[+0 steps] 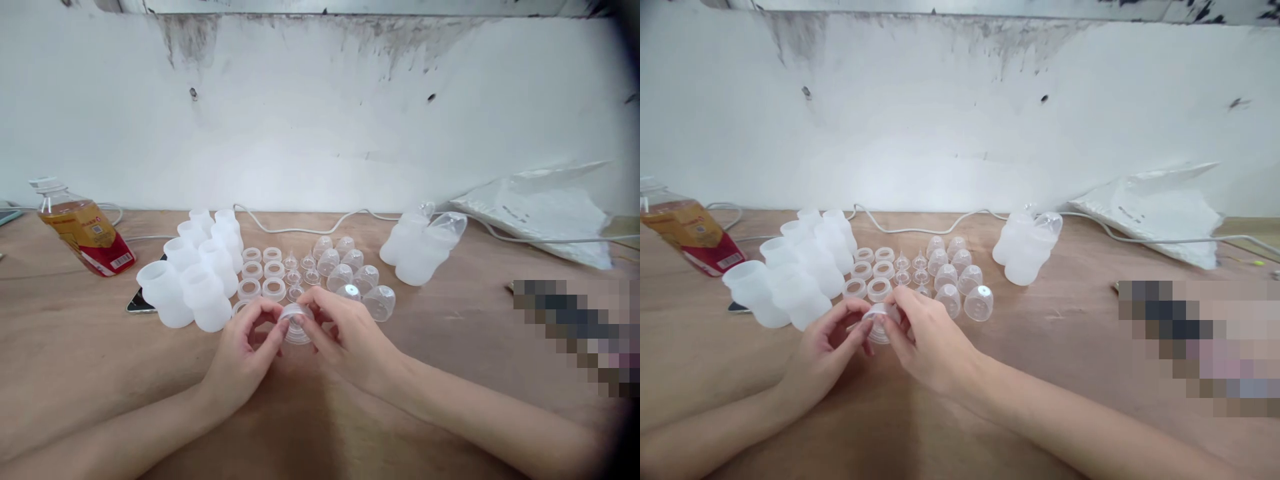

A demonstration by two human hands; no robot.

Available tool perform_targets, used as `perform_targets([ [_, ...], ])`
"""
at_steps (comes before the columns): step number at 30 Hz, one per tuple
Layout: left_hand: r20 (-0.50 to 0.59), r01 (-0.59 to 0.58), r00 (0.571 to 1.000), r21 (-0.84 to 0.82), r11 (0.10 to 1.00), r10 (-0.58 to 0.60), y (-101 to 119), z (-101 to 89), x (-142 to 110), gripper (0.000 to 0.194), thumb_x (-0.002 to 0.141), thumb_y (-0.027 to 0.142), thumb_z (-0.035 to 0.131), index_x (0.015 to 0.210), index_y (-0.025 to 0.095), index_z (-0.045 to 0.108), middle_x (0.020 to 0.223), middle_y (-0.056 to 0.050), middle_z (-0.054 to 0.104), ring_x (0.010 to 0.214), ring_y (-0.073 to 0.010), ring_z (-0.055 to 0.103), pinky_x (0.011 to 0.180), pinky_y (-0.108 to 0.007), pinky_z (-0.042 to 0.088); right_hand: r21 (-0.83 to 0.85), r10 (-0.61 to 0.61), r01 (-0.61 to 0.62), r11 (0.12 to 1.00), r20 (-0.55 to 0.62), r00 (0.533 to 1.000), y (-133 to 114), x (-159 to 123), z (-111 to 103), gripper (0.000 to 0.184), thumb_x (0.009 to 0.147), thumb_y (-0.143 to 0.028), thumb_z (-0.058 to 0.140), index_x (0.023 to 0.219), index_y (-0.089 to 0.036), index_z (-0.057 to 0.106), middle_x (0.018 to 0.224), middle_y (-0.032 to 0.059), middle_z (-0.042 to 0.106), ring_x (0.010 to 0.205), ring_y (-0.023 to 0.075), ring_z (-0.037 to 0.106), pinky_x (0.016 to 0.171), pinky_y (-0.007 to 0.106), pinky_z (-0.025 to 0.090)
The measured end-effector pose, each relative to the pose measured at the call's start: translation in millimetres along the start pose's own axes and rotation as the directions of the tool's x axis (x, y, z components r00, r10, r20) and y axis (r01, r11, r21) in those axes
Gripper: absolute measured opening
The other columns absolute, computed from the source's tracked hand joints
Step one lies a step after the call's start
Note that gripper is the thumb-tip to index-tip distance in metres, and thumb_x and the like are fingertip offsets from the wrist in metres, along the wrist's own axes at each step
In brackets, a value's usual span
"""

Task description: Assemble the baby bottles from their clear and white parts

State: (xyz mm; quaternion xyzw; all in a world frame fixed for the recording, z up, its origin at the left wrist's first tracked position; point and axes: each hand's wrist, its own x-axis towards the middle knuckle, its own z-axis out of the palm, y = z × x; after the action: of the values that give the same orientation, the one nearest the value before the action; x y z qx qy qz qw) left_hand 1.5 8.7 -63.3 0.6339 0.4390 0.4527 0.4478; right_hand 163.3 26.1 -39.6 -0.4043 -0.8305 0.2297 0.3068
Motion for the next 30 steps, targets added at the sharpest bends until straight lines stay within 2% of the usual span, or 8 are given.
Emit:
perform_targets([
  [6, 0.06, -0.029, 0.998, -0.005, 1.0, 0.029, -4, 1.0, 0, 0.012, 0.083, 0.027, 0.047, 0.078, 0.017, 0.047, 0.076, 0.001, 0.049, 0.066, -0.0116, 0.053, 0.056, -0.023, 0.048, -0.222, -0.222, 0.217, 0.951, 0.001, 0.975, 1, -2, 7, 0.012, 0.077, -0.011, 0.038, 0.069, -0.018, 0.035, 0.058, -0.0046, 0.039, 0.046, 0.0066, 0.031, 0.043, 0.019, 0.024],
  [10, 0.072, -0.06, 0.996, 0.06, 0.996, 0.056, -4, 0.3, -2, 0.01, 0.083, 0.026, 0.047, 0.078, 0.018, 0.048, 0.077, 0.001, 0.051, 0.07, -0.012, 0.053, 0.058, -0.022, 0.047, -0.22, -0.286, 0.279, 0.935, 0.001, 0.958, 2, -2, 6, 0.013, 0.075, -0.008, 0.039, 0.069, -0.018, 0.035, 0.059, -0.0048, 0.038, 0.047, 0.0062, 0.031, 0.043, 0.019, 0.024],
  [13, 0.091, -0.048, 0.995, 0.14, 0.989, 0.035, -4, -1.0, -4, 0.008, 0.082, 0.027, 0.049, 0.082, 0.019, 0.048, 0.079, 0.001, 0.052, 0.067, -0.0106, 0.054, 0.055, -0.02, 0.047, -0.199, -0.335, 0.332, 0.922, 0.022, 0.942, 7, -3, 3, 0.008, 0.079, -0.011, 0.04, 0.075, -0.016, 0.042, 0.063, -0.003, 0.041, 0.05, 0.0069, 0.034, 0.044, 0.018, 0.028],
  [15, 0.098, -0.049, 0.995, 0.189, 0.981, 0.031, -4, -2.6, -4, 0.007, 0.081, 0.025, 0.05, 0.083, 0.019, 0.046, 0.077, 0.002, 0.053, 0.062, -0.0095, 0.055, 0.051, -0.019, 0.046, -0.167, -0.349, 0.353, 0.921, 0.051, 0.936, 10, -5, 0, 0.01, 0.082, -0.012, 0.038, 0.085, -0.015, 0.048, 0.07, 0.0, 0.045, 0.054, 0.0077, 0.038, 0.047, 0.019, 0.034],
  [18, 0.069, -0.123, 0.992, 0.261, 0.958, 0.108, -7, -5.9, -4, 0.006, 0.077, 0.017, 0.051, 0.08, 0.02, 0.047, 0.075, 0.002, 0.055, 0.063, -0.0099, 0.056, 0.052, -0.019, 0.048, -0.075, -0.325, 0.332, 0.94, 0.093, 0.941, 11, -7, -2, 0.019, 0.08, -0.011, 0.04, 0.097, -0.015, 0.049, 0.082, 0.0035, 0.047, 0.056, 0.0072, 0.041, 0.051, 0.019, 0.041],
  [22, 0.033, -0.198, 0.98, 0.344, 0.918, 0.199, -12, -9.8, -4, 0.012, 0.073, 0.01, 0.05, 0.078, 0.02, 0.045, 0.078, 0.002, 0.056, 0.068, -0.0107, 0.057, 0.058, -0.021, 0.05, -0.016, -0.264, 0.267, 0.964, 0.112, 0.958, 7, -7, -3, 0.03, 0.073, -0.003, 0.041, 0.099, -0.017, 0.048, 0.081, 0.0019, 0.044, 0.06, 0.0077, 0.043, 0.053, 0.019, 0.043],
  [26, 0.147, -0.327, 0.945, 0.463, 0.824, 0.292, -13, -11.2, -4, 0.014, 0.074, 0.011, 0.05, 0.078, 0.021, 0.041, 0.079, 0.001, 0.056, 0.07, -0.0115, 0.057, 0.059, -0.021, 0.047, -0.053, -0.27, 0.277, 0.96, 0.11, 0.957, 6, -8, 0, 0.028, 0.075, -0.004, 0.04, 0.099, -0.017, 0.043, 0.08, 0.0017, 0.043, 0.058, 0.0081, 0.041, 0.05, 0.019, 0.041],
  [30, 0.206, -0.408, 0.912, 0.558, 0.723, 0.355, -11, -11.0, -5, 0.019, 0.072, 0.009, 0.049, 0.073, 0.021, 0.035, 0.069, 0.004, 0.05, 0.059, -0.01, 0.049, 0.052, -0.02, 0.039, -0.156, -0.36, 0.375, 0.914, 0.113, 0.926, 6, -9, 4, 0.02, 0.077, -0.005, 0.035, 0.093, -0.016, 0.041, 0.075, 0.0008, 0.04, 0.056, 0.009, 0.037, 0.047, 0.02, 0.036],
])
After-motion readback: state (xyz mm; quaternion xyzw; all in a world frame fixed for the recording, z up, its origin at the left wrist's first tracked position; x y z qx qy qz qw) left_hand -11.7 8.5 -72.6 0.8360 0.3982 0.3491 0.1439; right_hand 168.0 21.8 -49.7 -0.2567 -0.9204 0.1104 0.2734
